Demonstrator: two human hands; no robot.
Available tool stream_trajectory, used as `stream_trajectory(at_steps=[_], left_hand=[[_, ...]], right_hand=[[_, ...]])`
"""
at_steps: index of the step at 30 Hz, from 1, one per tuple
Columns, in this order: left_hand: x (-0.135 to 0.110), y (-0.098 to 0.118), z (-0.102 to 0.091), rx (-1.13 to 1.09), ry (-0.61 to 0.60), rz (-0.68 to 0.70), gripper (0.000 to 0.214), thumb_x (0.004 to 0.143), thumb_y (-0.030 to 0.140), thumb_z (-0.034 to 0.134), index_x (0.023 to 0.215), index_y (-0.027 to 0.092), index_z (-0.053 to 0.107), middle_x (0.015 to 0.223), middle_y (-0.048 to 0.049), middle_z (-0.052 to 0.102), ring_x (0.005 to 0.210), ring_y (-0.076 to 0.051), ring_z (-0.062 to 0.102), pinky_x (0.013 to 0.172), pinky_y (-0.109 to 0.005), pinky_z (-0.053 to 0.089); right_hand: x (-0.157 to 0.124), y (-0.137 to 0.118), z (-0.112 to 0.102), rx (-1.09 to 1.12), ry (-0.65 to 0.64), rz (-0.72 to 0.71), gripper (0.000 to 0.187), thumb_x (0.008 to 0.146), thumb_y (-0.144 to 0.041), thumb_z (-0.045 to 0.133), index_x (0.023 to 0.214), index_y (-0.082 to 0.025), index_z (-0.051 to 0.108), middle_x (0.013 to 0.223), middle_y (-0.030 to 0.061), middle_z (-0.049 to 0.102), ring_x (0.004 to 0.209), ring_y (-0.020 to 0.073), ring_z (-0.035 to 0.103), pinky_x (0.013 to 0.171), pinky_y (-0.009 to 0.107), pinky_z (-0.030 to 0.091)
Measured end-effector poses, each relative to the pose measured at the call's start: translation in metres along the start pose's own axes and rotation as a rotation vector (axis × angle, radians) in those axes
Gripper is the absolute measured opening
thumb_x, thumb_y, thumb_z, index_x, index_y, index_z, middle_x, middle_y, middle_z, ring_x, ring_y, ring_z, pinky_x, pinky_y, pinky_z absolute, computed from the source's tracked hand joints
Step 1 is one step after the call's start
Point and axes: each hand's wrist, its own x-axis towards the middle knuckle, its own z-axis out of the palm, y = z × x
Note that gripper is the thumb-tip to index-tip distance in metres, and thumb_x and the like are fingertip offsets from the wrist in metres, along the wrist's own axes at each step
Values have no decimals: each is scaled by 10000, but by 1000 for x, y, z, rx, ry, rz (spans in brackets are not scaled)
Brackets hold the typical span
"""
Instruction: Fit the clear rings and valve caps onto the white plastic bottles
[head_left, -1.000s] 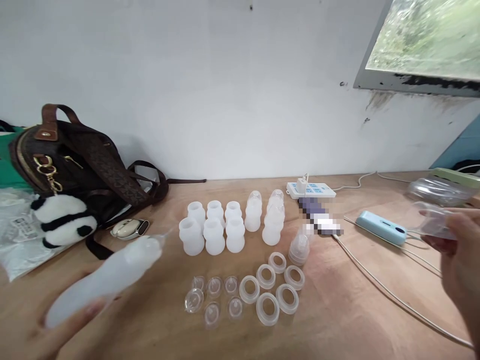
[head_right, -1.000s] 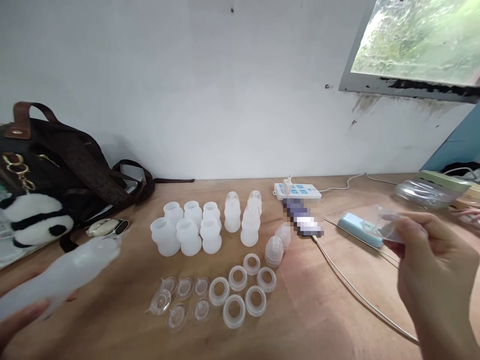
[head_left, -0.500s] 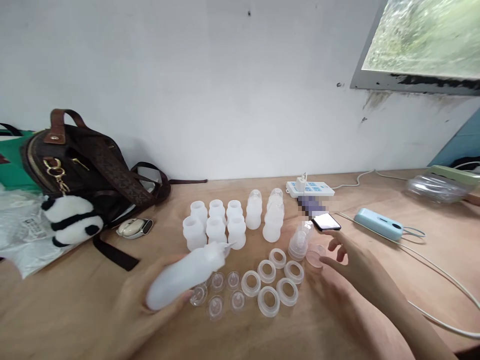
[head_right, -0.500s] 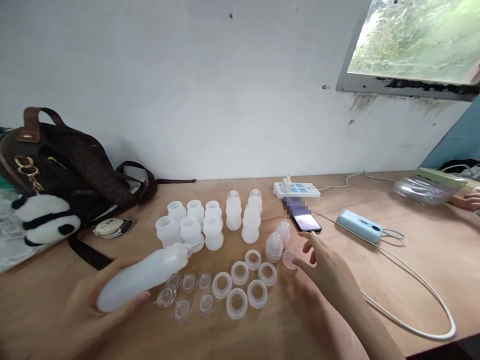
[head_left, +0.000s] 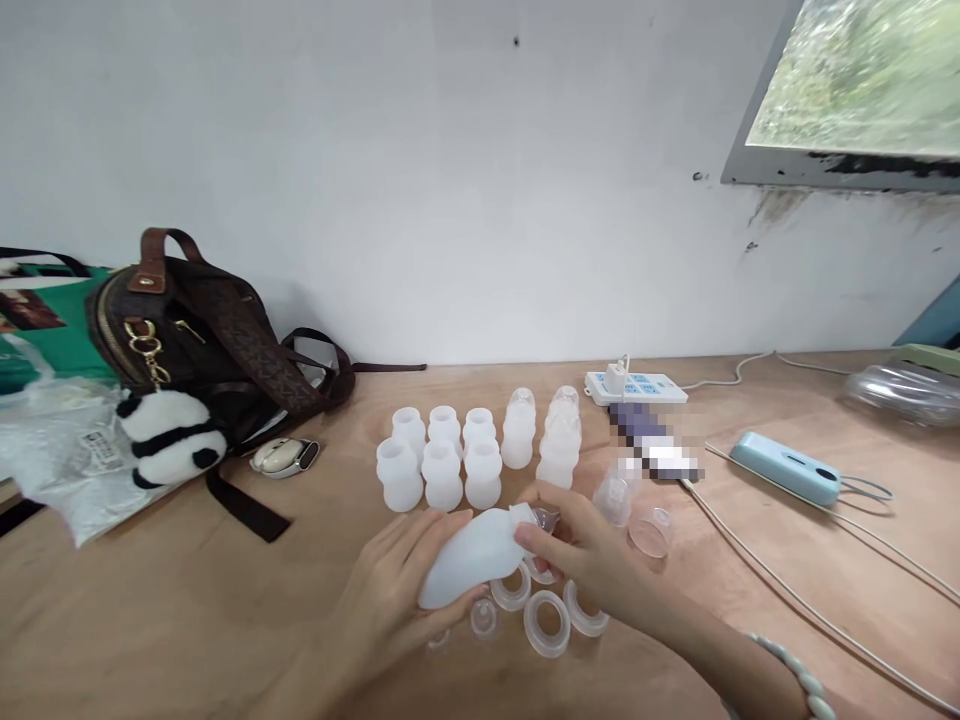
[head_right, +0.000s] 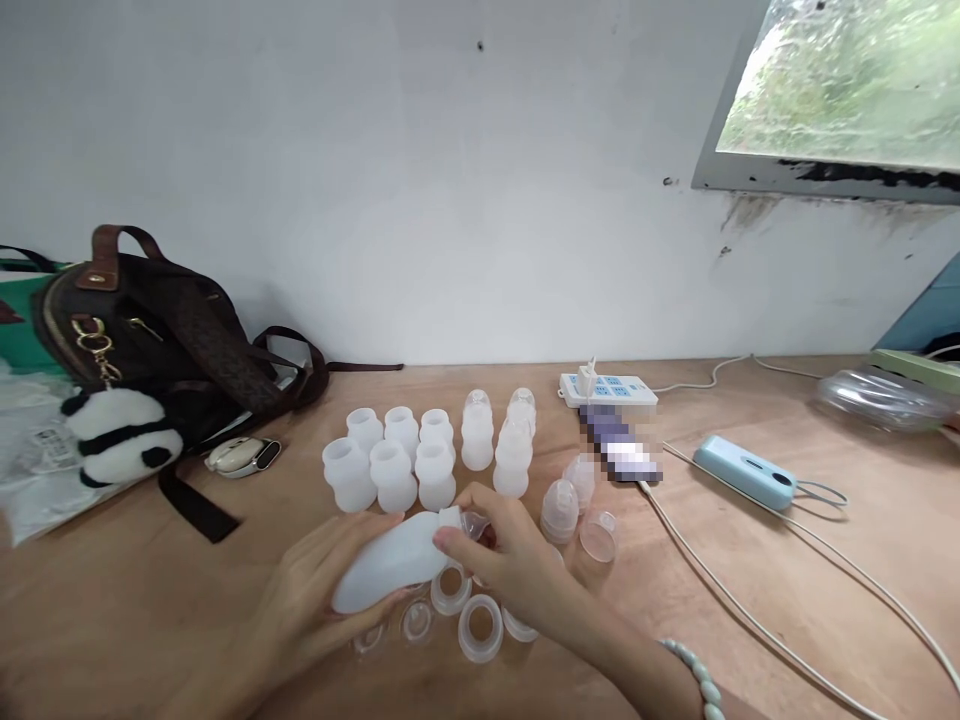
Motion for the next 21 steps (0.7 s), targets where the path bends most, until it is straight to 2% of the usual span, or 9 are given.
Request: stream_trajectory(at_steps=[3, 5, 8, 9, 12, 14, 16, 18, 21], left_hand=[[-7, -2, 3, -148, 2, -70, 372, 901, 398, 659, 1230, 249, 571, 987, -56, 776, 792, -228, 744, 698, -306, 588], [-11, -4, 5, -235, -20, -212, 328, 886, 432, 656, 1165, 263, 624, 967, -44, 778, 784, -233, 736, 699, -314, 587], [-14, -9, 6, -439, -112, -483, 323, 896, 527, 593, 988, 233, 692, 807, -24, 748, 680, -218, 694, 602, -292, 562], [-14, -10, 6, -510, -138, -537, 367, 901, 558, 563, 940, 218, 696, 753, -20, 727, 634, -208, 671, 557, -281, 541], [-14, -10, 5, -527, -117, -560, 406, 871, 582, 584, 947, 200, 700, 771, -28, 731, 632, -210, 659, 565, -288, 531], [-14, -8, 4, -425, -78, -507, 349, 861, 514, 643, 1042, 219, 686, 873, -29, 762, 707, -218, 688, 646, -303, 552], [-13, -6, 3, -337, -53, -387, 319, 882, 441, 659, 1130, 241, 643, 939, -21, 772, 760, -211, 707, 692, -297, 552], [-11, -5, 3, -203, 2, -213, 329, 914, 410, 649, 1189, 235, 606, 974, -29, 774, 789, -207, 717, 701, -290, 535], [-7, -5, 2, 97, 97, 20, 346, 964, 412, 612, 1215, 174, 610, 974, -71, 773, 806, -222, 725, 710, -312, 495]], right_hand=[[1, 13, 6, 63, -4, -22, 295, 918, -487, 615, 888, -203, 542, 640, -56, 544, 557, 112, 532, 517, 222, 408], [-2, 17, 6, -37, -7, -95, 258, 942, -462, 605, 956, -208, 561, 713, -32, 599, 622, 136, 580, 568, 243, 461], [-6, 20, 2, -321, 8, -440, 193, 972, -308, 600, 1153, -249, 566, 1005, 36, 649, 891, 184, 641, 758, 291, 536], [-6, 20, 1, -388, 16, -559, 239, 989, -246, 567, 1224, -277, 540, 1129, 57, 622, 1000, 193, 632, 831, 307, 541], [-5, 23, 0, -443, 65, -739, 411, 1023, -246, 511, 1403, -353, 395, 1426, 101, 434, 1243, 225, 541, 959, 367, 534], [-5, 26, 0, -409, 112, -721, 604, 991, -415, 586, 1500, -374, 264, 1520, 123, 325, 1295, 266, 504, 979, 418, 535], [-6, 27, 0, -337, 158, -615, 743, 955, -567, 583, 1548, -386, 173, 1527, 132, 330, 1244, 273, 542, 949, 431, 548], [-9, 26, 0, -231, 198, -453, 751, 956, -642, 521, 1559, -389, 153, 1449, 124, 447, 1082, 236, 616, 875, 404, 566], [-10, 22, 2, 0, 172, -210, 687, 969, -677, 453, 1526, -331, 249, 1084, 64, 657, 764, 170, 628, 693, 321, 551]])
